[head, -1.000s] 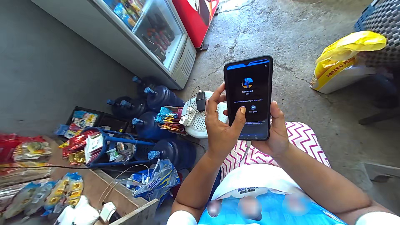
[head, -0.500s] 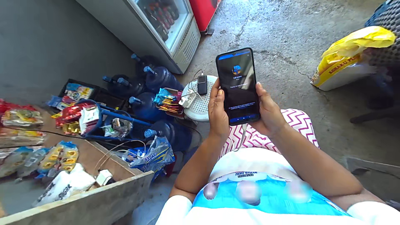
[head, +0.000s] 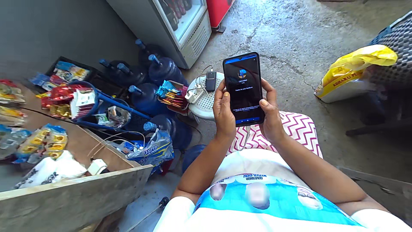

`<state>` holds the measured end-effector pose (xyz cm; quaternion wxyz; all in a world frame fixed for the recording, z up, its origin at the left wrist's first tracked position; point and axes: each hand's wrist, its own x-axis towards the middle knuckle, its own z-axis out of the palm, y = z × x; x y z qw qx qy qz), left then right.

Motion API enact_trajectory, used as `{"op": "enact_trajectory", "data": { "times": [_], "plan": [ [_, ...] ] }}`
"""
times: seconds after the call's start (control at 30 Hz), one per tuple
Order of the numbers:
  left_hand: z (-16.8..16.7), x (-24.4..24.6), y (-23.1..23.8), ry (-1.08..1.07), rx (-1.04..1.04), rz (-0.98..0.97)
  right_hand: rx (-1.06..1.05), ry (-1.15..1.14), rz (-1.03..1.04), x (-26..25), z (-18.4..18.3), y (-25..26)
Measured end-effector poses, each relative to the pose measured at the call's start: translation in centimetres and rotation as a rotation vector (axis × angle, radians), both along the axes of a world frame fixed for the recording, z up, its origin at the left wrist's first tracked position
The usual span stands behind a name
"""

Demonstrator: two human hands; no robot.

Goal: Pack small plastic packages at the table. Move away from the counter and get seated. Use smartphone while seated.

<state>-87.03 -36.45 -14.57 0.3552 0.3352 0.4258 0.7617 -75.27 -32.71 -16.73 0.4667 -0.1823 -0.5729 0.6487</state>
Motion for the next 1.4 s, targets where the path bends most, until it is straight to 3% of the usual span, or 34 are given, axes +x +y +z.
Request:
{"op": "enact_trajectory", "data": {
  "times": [0.13, 0.47, 0.83, 1.4],
  "plan": [
    [0.5, -0.1, -0.3, 0.022, 0.023, 0.014, -0.006, -0.017, 0.124, 0.8, 0.5, 0.2],
    [0.5, -0.8, -1.0, 0.046, 0.046, -0.014, -0.289, 0.219, 0.309, 0.4, 0.3, 0.0],
    [0.7, -1.5, -1.0, 0.155, 0.024, -0.201, -0.291, 0.294, 0.259, 0.7, -0.4, 0.6],
    [0.8, -1.9, -1.2, 0.326, 0.003, -0.308, -0.252, 0.330, 0.237, 1.4, 0.2, 0.7]
  ]
}}
